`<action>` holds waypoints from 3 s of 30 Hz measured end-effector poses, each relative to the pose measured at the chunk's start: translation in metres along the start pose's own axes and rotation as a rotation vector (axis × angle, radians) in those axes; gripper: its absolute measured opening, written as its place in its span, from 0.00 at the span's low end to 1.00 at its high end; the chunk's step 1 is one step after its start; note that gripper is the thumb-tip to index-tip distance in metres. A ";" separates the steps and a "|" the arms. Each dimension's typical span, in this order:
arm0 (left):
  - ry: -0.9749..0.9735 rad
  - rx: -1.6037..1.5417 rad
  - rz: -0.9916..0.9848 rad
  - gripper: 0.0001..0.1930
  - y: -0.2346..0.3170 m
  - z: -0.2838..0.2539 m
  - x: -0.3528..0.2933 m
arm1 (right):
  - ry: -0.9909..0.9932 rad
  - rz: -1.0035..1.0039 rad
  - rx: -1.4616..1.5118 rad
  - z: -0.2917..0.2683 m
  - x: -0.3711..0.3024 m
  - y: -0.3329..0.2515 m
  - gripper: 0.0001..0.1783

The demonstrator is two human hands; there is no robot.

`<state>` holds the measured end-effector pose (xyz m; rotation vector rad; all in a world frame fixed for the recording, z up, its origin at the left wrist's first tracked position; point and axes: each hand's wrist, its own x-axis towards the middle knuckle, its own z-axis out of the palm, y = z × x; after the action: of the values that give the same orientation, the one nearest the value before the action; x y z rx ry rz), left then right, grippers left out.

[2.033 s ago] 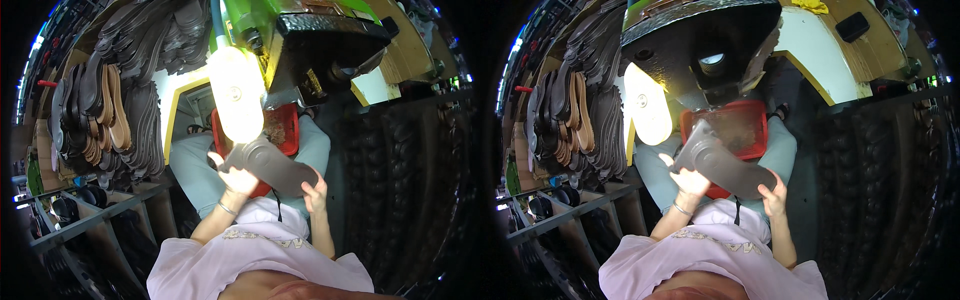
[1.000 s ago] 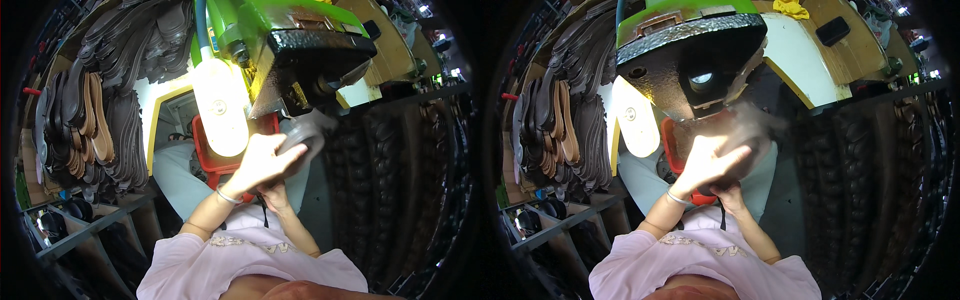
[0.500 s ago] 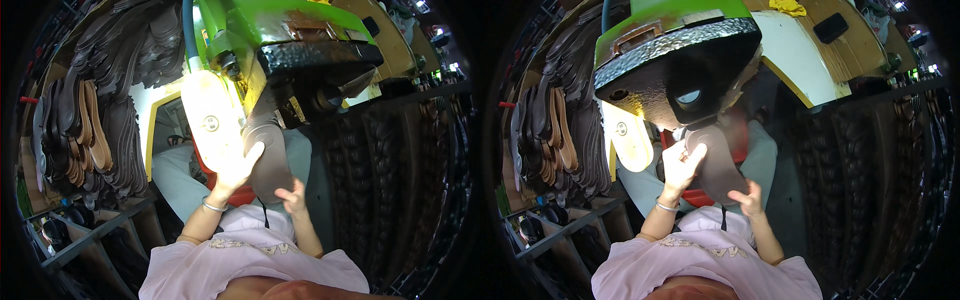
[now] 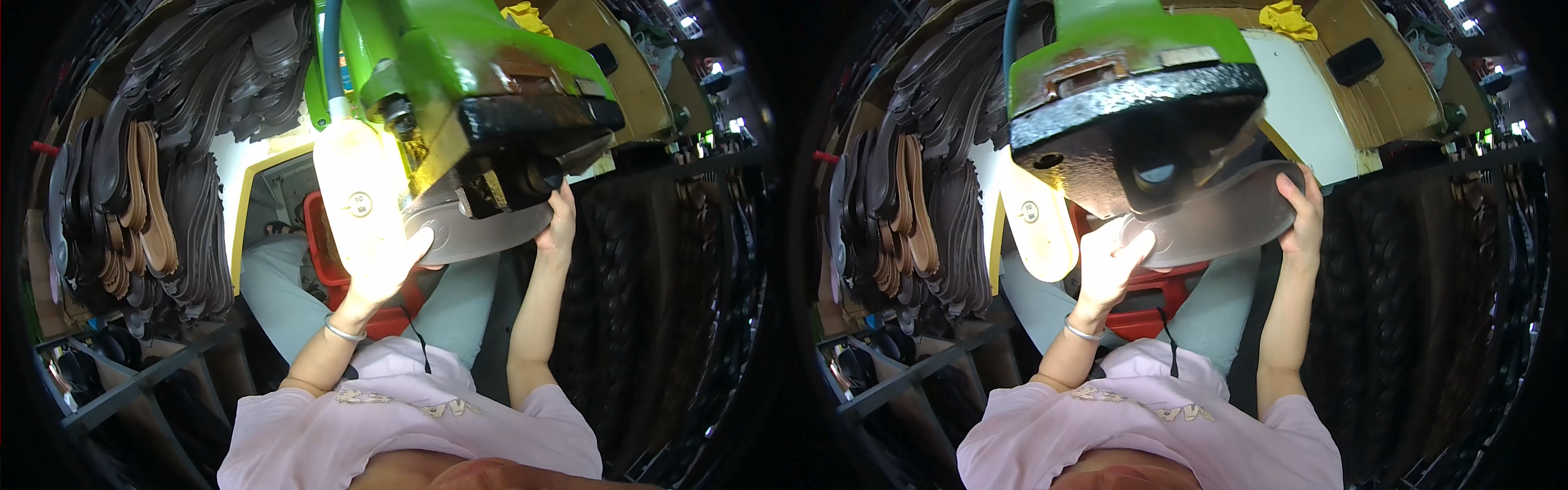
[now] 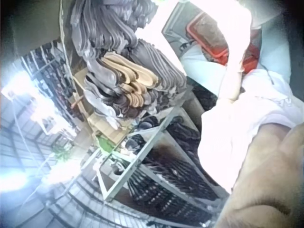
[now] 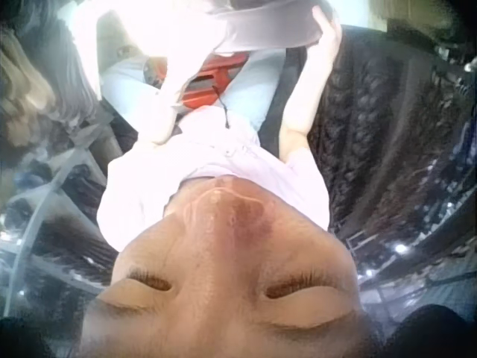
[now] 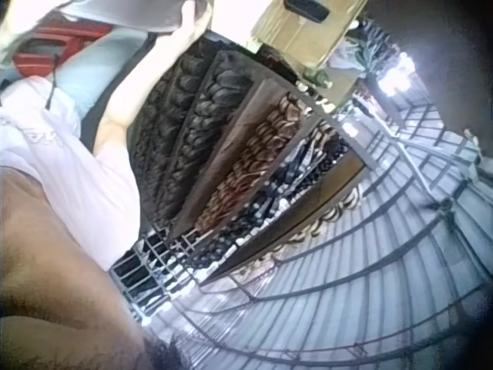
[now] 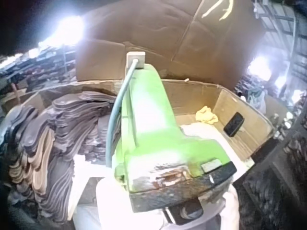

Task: The person sits on the floor and repeatedly picks up shoe soles from a red bin. They press the soles against a green grinding machine to smooth the surface, then place the finished soles onto a stack on a nearby table.

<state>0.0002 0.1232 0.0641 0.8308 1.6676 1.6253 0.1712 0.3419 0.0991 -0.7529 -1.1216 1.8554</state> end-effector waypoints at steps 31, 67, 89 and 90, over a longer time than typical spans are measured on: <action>-0.447 -0.289 -0.365 0.24 -0.022 -0.098 -0.075 | -0.371 0.003 -0.196 0.110 -0.053 0.053 0.21; 0.146 -0.337 0.072 0.17 0.025 -0.036 -0.035 | -0.215 0.035 -0.291 0.040 -0.018 0.004 0.16; -0.046 -0.486 -0.386 0.17 -0.049 -0.006 -0.130 | -0.404 -0.037 -0.300 0.123 -0.045 0.064 0.12; -0.085 -0.437 -0.394 0.16 -0.051 0.004 -0.127 | -0.404 0.007 -0.370 0.124 -0.049 0.058 0.13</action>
<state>0.0777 0.0204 0.0160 0.3227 1.2502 1.5613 0.0751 0.2328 0.1034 -0.5918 -1.7555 1.8778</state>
